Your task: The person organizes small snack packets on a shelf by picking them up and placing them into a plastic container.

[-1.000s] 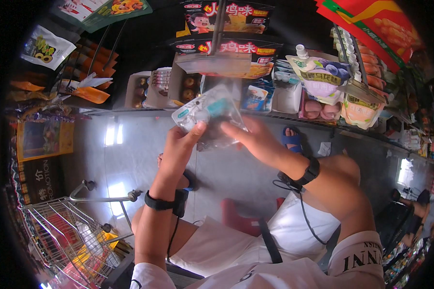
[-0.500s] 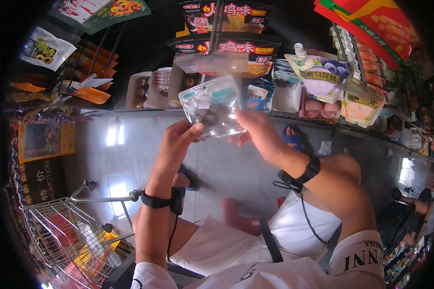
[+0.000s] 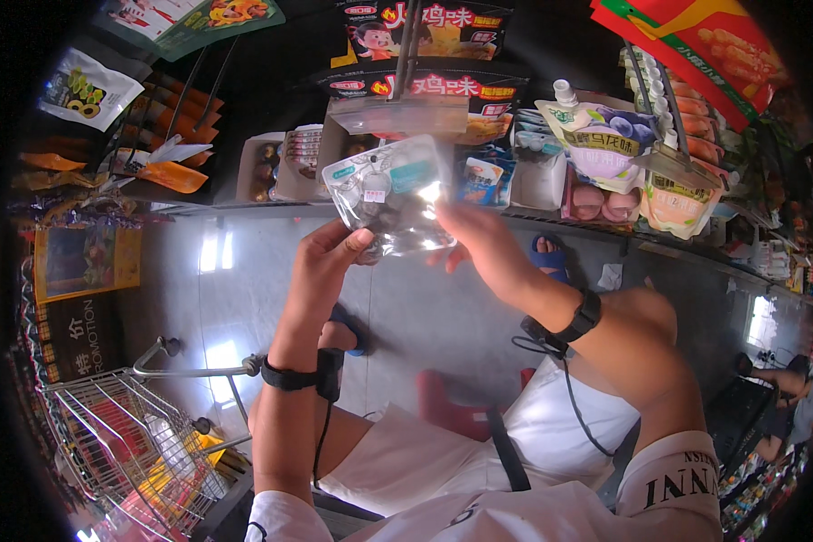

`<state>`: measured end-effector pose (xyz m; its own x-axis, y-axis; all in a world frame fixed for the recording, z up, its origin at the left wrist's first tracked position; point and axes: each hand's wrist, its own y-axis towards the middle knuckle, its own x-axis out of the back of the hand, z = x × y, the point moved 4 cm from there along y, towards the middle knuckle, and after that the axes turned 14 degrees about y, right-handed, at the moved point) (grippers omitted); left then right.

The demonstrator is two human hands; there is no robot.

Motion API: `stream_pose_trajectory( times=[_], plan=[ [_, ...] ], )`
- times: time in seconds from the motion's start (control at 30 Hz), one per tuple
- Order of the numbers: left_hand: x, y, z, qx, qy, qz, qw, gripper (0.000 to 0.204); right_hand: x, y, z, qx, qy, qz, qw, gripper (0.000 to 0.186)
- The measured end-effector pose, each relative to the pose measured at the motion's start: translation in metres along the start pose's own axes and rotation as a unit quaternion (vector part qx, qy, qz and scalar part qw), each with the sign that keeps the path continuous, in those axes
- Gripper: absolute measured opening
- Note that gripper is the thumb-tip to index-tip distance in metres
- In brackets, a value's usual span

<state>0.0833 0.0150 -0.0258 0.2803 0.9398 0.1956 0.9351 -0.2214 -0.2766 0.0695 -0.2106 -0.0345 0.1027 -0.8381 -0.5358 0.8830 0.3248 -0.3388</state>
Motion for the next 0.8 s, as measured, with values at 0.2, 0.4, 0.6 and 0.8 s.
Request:
stream_pose_trajectory(
  times=[0.2, 0.4, 0.6, 0.8],
  plan=[
    [-0.003, -0.001, -0.008, 0.028, 0.031, 0.049, 0.998, 0.039, -0.003, -0.004, 0.008, 0.021, 0.005, -0.02, 1.0, 0.037],
    [-0.011, -0.003, -0.01, 0.001, 0.006, 0.082, 0.997, 0.036, 0.006, -0.001, 0.001, 0.022, 0.034, -0.041, 0.998, 0.035],
    [-0.011, -0.003, -0.01, 0.0, -0.009, 0.088, 0.996, 0.035, 0.001, -0.003, 0.004, 0.027, 0.033, -0.043, 0.998, 0.035],
    [-0.012, -0.003, -0.009, 0.008, -0.014, 0.087, 0.996, 0.036, 0.001, -0.002, 0.002, 0.024, 0.026, -0.052, 0.998, 0.035]
  ],
)
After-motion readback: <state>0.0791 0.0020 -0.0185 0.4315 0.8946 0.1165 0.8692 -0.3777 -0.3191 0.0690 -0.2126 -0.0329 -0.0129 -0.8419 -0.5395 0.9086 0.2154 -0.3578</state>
